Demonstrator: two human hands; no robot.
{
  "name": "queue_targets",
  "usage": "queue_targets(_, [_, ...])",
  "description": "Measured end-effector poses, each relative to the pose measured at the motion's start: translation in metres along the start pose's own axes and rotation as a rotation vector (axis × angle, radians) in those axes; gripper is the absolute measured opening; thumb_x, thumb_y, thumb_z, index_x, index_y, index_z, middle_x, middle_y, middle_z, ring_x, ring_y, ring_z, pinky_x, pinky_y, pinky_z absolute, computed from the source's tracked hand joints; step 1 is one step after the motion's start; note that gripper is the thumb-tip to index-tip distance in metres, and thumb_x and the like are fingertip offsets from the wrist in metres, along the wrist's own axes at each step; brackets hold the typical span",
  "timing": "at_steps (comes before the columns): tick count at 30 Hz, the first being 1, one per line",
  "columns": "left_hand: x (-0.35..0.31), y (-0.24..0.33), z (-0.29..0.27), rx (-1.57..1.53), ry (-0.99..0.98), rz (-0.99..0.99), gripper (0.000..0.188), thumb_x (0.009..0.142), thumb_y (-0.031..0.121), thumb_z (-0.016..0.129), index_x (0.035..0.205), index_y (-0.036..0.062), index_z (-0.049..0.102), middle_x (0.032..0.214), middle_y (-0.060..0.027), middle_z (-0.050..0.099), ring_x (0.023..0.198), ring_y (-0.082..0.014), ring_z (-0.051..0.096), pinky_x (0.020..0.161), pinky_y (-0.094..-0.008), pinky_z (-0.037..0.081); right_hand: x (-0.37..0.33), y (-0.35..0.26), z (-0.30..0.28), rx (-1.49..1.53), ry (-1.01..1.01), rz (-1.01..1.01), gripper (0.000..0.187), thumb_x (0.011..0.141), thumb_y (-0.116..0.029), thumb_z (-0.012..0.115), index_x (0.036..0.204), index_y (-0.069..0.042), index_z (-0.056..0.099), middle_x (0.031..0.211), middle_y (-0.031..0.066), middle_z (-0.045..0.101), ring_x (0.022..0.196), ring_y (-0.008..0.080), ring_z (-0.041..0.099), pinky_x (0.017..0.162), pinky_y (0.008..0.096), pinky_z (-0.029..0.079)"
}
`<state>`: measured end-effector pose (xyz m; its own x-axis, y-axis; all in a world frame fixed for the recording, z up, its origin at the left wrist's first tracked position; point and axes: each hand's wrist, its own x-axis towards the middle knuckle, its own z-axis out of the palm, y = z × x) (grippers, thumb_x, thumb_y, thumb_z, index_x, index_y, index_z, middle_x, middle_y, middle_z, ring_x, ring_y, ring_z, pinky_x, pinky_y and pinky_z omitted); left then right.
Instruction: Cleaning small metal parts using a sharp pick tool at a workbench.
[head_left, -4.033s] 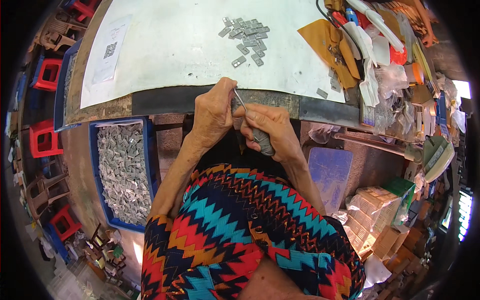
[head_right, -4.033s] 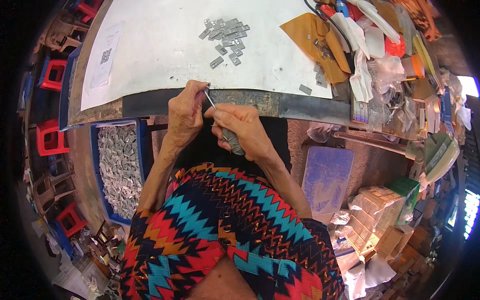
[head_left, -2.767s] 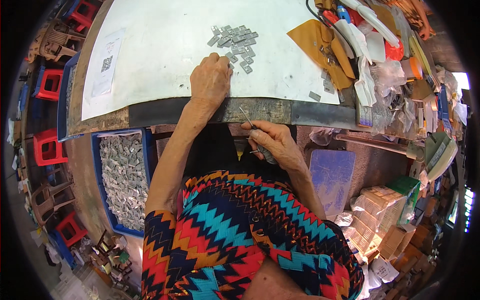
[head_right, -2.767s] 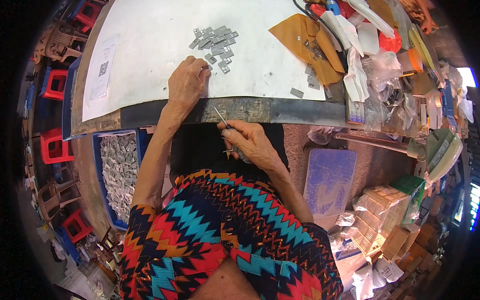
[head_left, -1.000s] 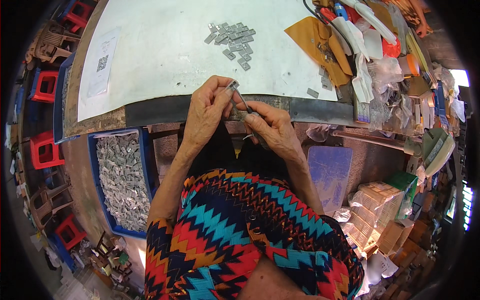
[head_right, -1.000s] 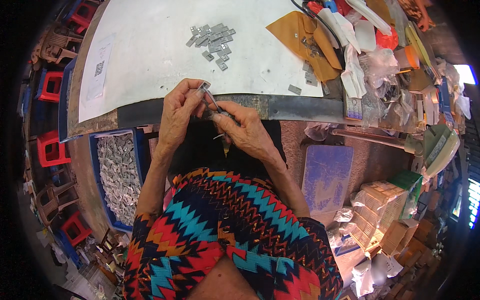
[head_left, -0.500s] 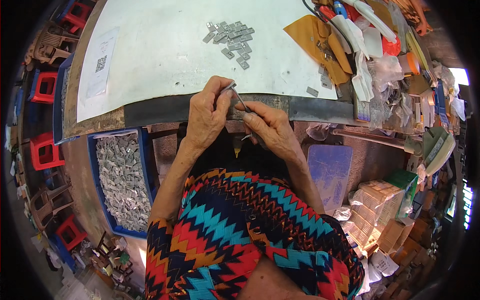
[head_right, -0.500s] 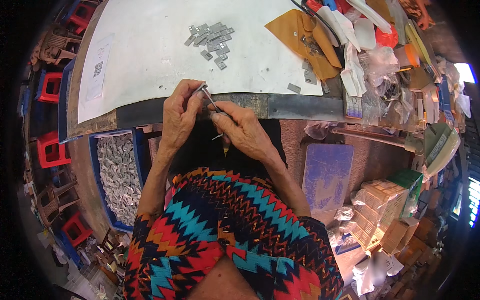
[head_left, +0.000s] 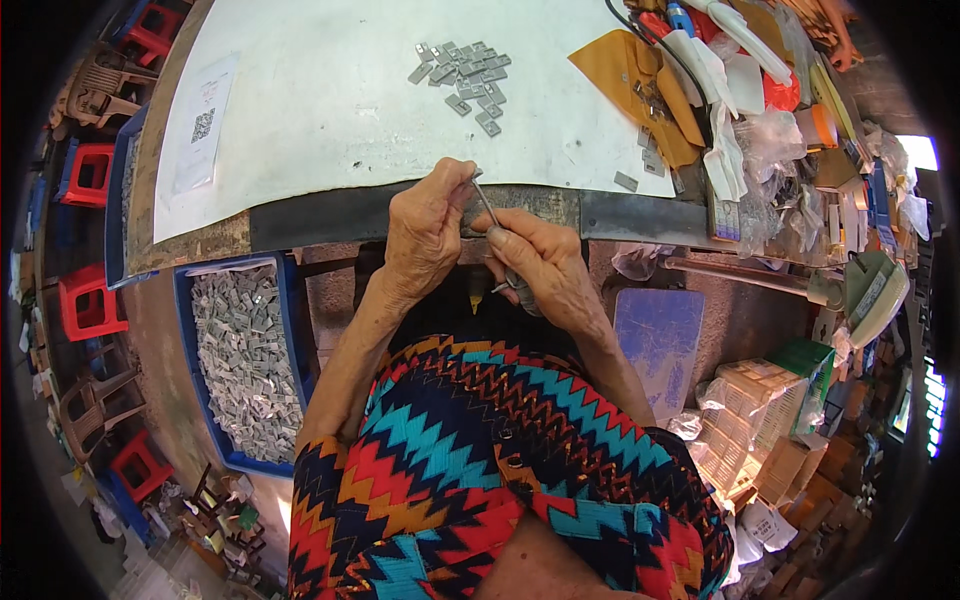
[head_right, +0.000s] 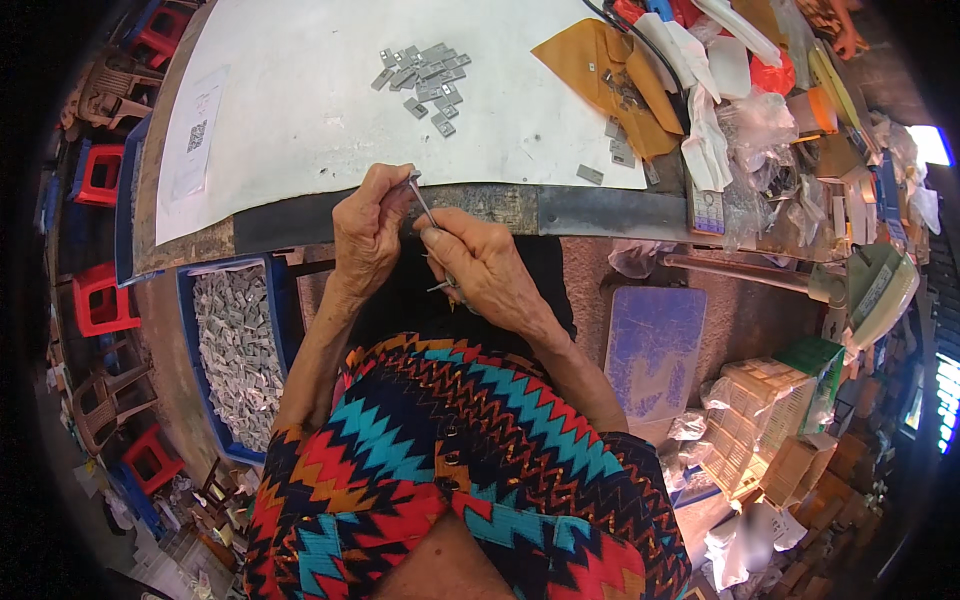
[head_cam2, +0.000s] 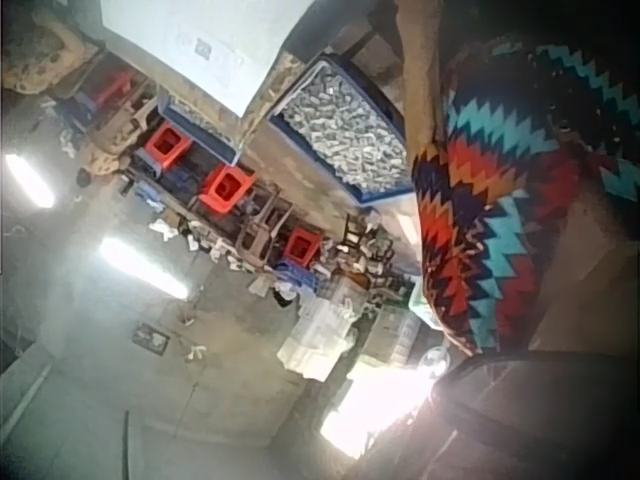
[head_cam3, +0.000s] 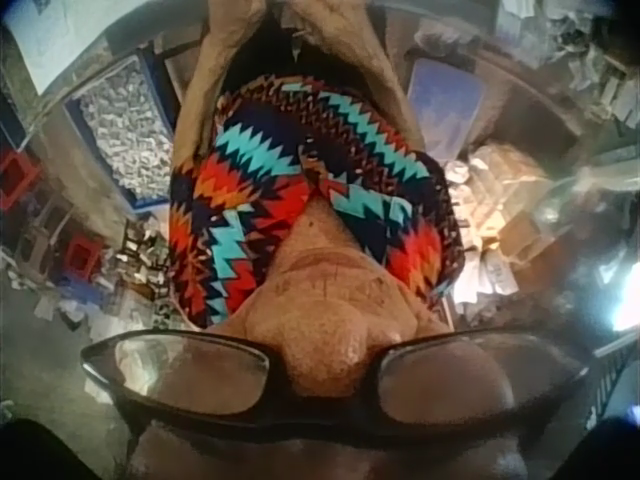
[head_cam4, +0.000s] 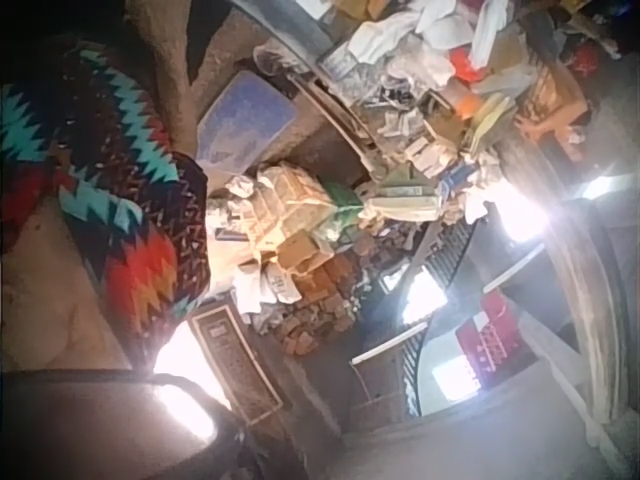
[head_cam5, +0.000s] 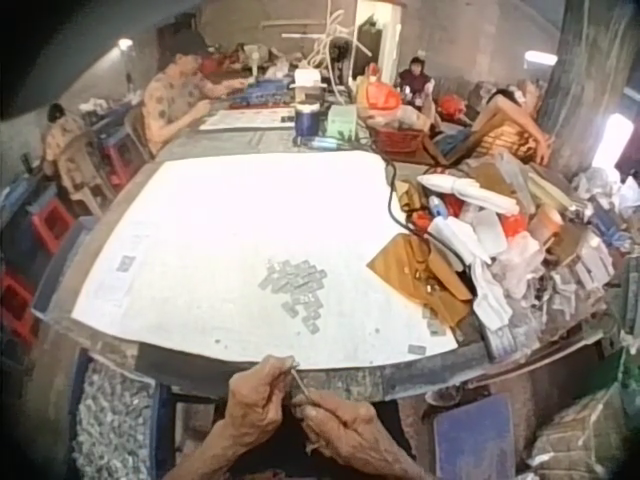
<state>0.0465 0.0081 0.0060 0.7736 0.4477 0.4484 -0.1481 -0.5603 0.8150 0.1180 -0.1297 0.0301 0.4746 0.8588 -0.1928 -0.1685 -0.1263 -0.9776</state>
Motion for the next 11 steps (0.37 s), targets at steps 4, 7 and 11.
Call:
queue_targets(4, [-0.002,0.000,0.004,0.005,-0.020,-0.050,0.015,0.080,-0.006,0.052,0.094,-0.0003,0.051,0.072,-0.0147,0.053,0.062,-0.0257,0.058,0.055,-0.0277,0.044,-0.001,-0.006,-0.001,0.329,-0.054,0.126,0.026,0.091,-0.017,0.046,0.099,0.006,0.054,0.059,0.0042,0.047,0.045,0.0085,0.043,0.041,0.0186,0.036])
queue_targets(7, [0.002,-0.001,0.006,-0.033,0.017,0.002,0.015,0.080,-0.006,0.053,0.093,0.0003,0.051,0.071,-0.0146,0.053,0.061,-0.0259,0.057,0.054,-0.0282,0.044,0.003,0.000,-0.005,0.546,-0.103,0.164,0.026,0.091,-0.017,0.046,0.094,0.008,0.054,0.058,0.0059,0.047,0.041,0.0098,0.043,0.039,0.0176,0.036])
queue_targets(11, [0.005,-0.001,0.000,-0.003,-0.120,-0.200,0.010,0.082,-0.001,0.052,0.092,0.0013,0.051,0.071,-0.0136,0.055,0.060,-0.0240,0.058,0.053,-0.0286,0.043,0.006,0.014,-0.009,0.655,-0.143,0.162,0.029,0.089,-0.023,0.049,0.092,0.005,0.054,0.057,0.0049,0.048,0.043,0.0105,0.046,0.038,0.0195,0.036])
